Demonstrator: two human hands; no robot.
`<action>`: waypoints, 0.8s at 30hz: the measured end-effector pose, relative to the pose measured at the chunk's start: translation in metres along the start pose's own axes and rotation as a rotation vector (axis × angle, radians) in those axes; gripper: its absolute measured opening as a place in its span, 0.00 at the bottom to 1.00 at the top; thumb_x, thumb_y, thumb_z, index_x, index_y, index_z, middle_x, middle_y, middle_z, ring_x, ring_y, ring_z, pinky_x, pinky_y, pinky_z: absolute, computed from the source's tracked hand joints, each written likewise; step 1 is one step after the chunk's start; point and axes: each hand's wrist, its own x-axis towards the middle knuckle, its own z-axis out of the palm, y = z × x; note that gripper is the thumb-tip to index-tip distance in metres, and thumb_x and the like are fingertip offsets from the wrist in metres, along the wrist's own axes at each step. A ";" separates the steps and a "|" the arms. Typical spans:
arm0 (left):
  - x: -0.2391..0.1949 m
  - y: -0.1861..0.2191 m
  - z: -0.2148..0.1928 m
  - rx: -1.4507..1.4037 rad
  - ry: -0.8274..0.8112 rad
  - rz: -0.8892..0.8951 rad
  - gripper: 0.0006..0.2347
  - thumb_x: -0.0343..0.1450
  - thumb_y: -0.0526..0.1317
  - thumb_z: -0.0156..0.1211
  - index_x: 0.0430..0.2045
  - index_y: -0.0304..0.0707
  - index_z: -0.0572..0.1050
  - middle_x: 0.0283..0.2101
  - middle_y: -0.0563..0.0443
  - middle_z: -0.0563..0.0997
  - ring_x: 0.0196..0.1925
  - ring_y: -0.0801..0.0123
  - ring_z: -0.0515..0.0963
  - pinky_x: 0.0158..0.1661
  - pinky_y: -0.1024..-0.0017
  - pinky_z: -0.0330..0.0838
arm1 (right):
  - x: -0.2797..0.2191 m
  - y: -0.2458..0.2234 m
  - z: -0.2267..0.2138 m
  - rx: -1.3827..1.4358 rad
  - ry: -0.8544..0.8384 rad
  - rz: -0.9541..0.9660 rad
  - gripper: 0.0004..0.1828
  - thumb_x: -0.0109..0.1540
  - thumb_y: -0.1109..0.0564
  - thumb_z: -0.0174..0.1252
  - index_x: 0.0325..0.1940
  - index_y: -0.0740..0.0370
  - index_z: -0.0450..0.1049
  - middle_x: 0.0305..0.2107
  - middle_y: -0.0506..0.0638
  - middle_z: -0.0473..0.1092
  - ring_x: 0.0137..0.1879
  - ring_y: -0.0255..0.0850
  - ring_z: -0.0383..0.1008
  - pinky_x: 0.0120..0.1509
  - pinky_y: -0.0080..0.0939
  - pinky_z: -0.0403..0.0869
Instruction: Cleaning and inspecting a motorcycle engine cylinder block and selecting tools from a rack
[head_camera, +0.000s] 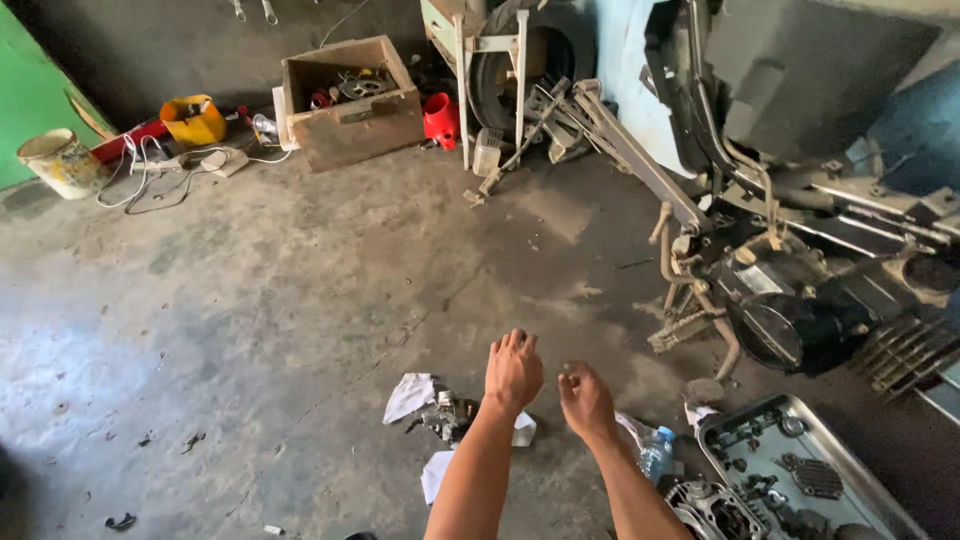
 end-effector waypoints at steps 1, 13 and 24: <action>0.000 -0.007 0.003 -0.006 0.009 -0.004 0.12 0.68 0.34 0.54 0.44 0.31 0.77 0.46 0.38 0.78 0.45 0.54 0.77 0.50 0.59 0.68 | 0.000 -0.008 -0.002 -0.007 0.000 -0.008 0.14 0.64 0.57 0.60 0.54 0.59 0.74 0.29 0.50 0.76 0.26 0.38 0.77 0.20 0.32 0.73; 0.072 -0.156 -0.072 -0.053 0.227 -0.039 0.12 0.63 0.34 0.59 0.38 0.37 0.79 0.44 0.43 0.76 0.43 0.51 0.76 0.48 0.61 0.68 | 0.102 -0.128 0.077 -0.369 0.112 -0.152 0.17 0.62 0.55 0.58 0.54 0.61 0.71 0.43 0.58 0.73 0.46 0.56 0.75 0.50 0.54 0.74; 0.123 -0.382 -0.167 -0.088 0.277 -0.265 0.11 0.64 0.35 0.58 0.40 0.37 0.75 0.44 0.41 0.79 0.45 0.49 0.77 0.50 0.57 0.68 | 0.214 -0.321 0.234 -0.547 -0.095 -0.322 0.21 0.61 0.52 0.61 0.57 0.56 0.66 0.42 0.58 0.73 0.46 0.58 0.76 0.47 0.58 0.76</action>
